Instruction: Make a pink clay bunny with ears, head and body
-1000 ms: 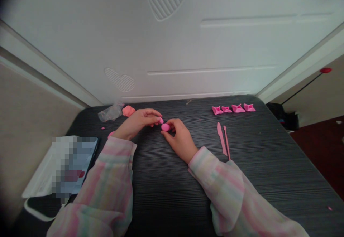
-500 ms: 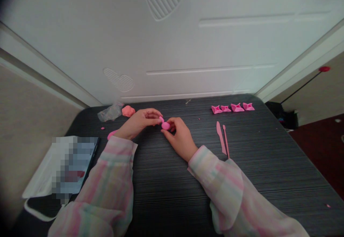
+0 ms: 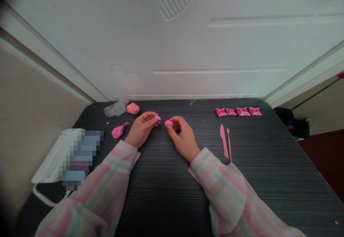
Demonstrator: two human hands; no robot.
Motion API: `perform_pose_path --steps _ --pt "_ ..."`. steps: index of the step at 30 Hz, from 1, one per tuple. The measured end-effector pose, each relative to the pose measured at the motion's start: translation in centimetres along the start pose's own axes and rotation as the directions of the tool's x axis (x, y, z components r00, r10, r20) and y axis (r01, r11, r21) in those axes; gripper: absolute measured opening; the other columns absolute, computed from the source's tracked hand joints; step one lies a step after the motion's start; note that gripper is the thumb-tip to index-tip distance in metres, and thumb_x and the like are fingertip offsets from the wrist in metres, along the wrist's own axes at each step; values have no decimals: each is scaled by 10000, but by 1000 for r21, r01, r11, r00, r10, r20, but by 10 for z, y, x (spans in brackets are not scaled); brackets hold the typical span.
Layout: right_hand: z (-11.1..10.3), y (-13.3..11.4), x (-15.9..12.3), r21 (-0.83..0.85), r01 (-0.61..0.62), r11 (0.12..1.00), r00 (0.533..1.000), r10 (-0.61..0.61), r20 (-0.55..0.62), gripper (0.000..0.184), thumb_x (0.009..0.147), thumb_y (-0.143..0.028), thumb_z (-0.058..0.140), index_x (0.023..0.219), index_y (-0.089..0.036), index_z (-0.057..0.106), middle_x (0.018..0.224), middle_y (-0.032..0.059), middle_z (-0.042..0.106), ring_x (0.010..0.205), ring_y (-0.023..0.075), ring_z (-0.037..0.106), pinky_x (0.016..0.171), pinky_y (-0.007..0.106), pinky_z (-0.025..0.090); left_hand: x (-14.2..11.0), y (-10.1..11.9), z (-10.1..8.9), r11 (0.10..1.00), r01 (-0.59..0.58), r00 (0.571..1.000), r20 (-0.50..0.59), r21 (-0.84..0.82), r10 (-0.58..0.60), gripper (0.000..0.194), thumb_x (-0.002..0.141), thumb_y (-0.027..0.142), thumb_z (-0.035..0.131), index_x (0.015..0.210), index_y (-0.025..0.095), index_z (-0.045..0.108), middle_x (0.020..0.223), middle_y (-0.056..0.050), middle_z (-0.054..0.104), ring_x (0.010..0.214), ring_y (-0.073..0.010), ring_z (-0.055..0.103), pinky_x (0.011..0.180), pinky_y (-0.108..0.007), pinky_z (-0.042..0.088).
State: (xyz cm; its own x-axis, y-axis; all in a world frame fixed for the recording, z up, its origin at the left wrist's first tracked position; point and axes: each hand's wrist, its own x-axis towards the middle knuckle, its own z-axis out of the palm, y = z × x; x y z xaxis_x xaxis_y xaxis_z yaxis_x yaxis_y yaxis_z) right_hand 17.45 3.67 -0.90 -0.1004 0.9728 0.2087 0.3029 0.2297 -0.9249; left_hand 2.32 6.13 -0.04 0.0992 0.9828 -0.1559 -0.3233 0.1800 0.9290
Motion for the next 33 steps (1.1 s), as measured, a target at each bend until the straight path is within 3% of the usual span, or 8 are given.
perform_pose_path --steps 3,6,11,16,20,23,29,33 --pt "4 -2 -2 93 -66 994 997 63 36 215 763 -320 540 934 -219 459 838 20 575 732 127 570 680 286 488 -5 -2 0 993 -14 999 -33 -114 10 181 608 187 651 773 156 582 694 26 597 627 -58 523 648 -206 395" --pt "6 -2 -3 180 -140 974 987 123 105 246 733 -298 578 937 -213 473 856 26 584 749 129 582 713 298 492 -6 -1 0 994 -5 1000 -14 -113 3 184 609 168 650 785 156 596 691 25 605 630 -58 528 657 -206 395" --pt "3 -2 -3 153 -122 981 984 99 151 181 754 -306 555 904 -210 519 921 40 598 808 137 587 753 308 487 -4 1 -1 992 8 1000 -20 -123 -10 196 620 175 643 811 155 606 699 23 605 631 -57 524 656 -207 395" --pt "0 -13 -5 -133 -37 990 960 72 270 156 774 -333 527 862 -208 561 798 13 624 720 134 565 677 292 466 -2 1 -4 985 35 999 -19 -166 -38 182 618 186 644 793 153 604 694 28 590 633 -52 524 665 -209 400" --pt "1 -17 -7 -479 205 854 944 -42 329 158 782 -324 505 808 -196 593 865 46 619 857 199 522 794 377 396 -1 -1 -6 982 41 999 0 -183 -42 168 627 184 637 788 150 600 693 25 594 629 -52 527 661 -207 401" --pt "-1 -14 -7 -576 251 778 943 -61 329 204 776 -369 503 821 -194 599 941 68 598 916 231 497 814 404 368 1 -2 -7 978 36 999 16 -206 -34 163 635 170 631 793 142 599 696 22 596 624 -47 530 650 -199 398" --pt "-2 -9 8 -544 160 824 978 -58 200 201 834 -326 415 806 -183 555 838 55 605 819 179 533 761 320 409 4 -2 -8 958 26 1000 -5 -287 -28 151 632 159 627 778 139 593 691 27 590 628 -44 533 656 -200 398" --pt "11 -12 29 -606 124 786 991 -61 123 241 864 -293 334 828 -165 536 822 74 594 786 179 533 725 302 411 6 -1 -8 937 -28 996 -93 -347 -4 151 600 150 639 738 136 582 667 31 582 609 -44 528 635 -200 396"
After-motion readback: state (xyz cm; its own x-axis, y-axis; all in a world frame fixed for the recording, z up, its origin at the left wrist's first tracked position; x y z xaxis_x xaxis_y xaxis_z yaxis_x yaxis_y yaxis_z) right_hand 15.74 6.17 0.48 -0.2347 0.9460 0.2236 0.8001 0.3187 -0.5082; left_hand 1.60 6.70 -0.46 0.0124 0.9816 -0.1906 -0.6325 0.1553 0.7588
